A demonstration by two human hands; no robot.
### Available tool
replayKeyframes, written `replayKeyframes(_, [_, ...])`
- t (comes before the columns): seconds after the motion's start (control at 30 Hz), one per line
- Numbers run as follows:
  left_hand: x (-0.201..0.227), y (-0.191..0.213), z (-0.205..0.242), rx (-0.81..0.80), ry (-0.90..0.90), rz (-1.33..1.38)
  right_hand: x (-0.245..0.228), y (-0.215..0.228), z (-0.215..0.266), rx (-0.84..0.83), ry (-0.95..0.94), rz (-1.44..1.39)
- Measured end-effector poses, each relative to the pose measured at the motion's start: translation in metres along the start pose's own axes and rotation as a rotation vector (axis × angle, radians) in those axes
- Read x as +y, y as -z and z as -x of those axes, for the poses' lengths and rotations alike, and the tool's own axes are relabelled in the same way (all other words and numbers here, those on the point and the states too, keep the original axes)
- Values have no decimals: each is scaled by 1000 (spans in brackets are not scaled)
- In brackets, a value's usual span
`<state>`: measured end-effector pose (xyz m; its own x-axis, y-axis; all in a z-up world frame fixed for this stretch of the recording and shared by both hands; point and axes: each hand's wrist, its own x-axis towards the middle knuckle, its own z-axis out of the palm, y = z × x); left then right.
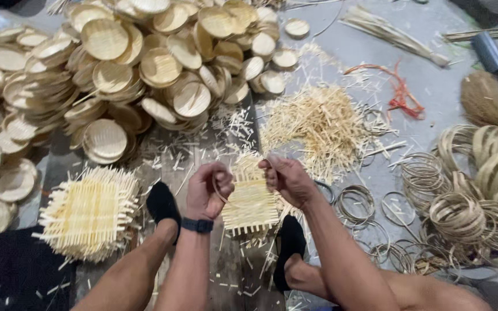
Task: The person sits on the floor and repeatedly picks up woven bamboo basket bases. They place a circular wooden block inside each base and use shears to trim the protruding bamboo strips flush with the rim. The finished bases are stacked in a pile to the left.
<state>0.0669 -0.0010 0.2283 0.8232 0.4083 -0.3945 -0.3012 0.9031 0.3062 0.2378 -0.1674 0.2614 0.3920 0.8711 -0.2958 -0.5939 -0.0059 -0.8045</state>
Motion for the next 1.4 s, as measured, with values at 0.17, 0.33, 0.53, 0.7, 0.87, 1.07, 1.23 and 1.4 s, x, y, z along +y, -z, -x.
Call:
replayKeyframes(0.17, [-3, 4, -9, 47, 146, -323, 11, 17, -11, -7, -140, -13])
replayKeyframes(0.33, [-11, 10, -13, 102, 138, -303, 26, 12, -11, -65, -144, -85])
replayKeyframes(0.53, [-25, 21, -18, 170, 96, -297, 28, 6, -16, -30, -191, -55])
replayKeyframes(0.7, [-33, 29, -23, 150, 28, -171, 44, -1, -18, 161, -165, -40])
replayKeyframes(0.87, [-30, 37, -24, 134, 75, -231, 43, 20, -19, 70, -74, 85])
replayKeyframes(1.07, [-38, 67, -35, 299, 14, -271, 54, 68, -15, 51, -73, 589])
replayKeyframes(1.23, [-64, 125, -53, 440, -186, -676, 111, 94, -39, 391, -109, 719])
replayKeyframes(1.4, [-92, 178, -64, 592, -340, -1325, 147, 111, -47, 491, -92, 947])
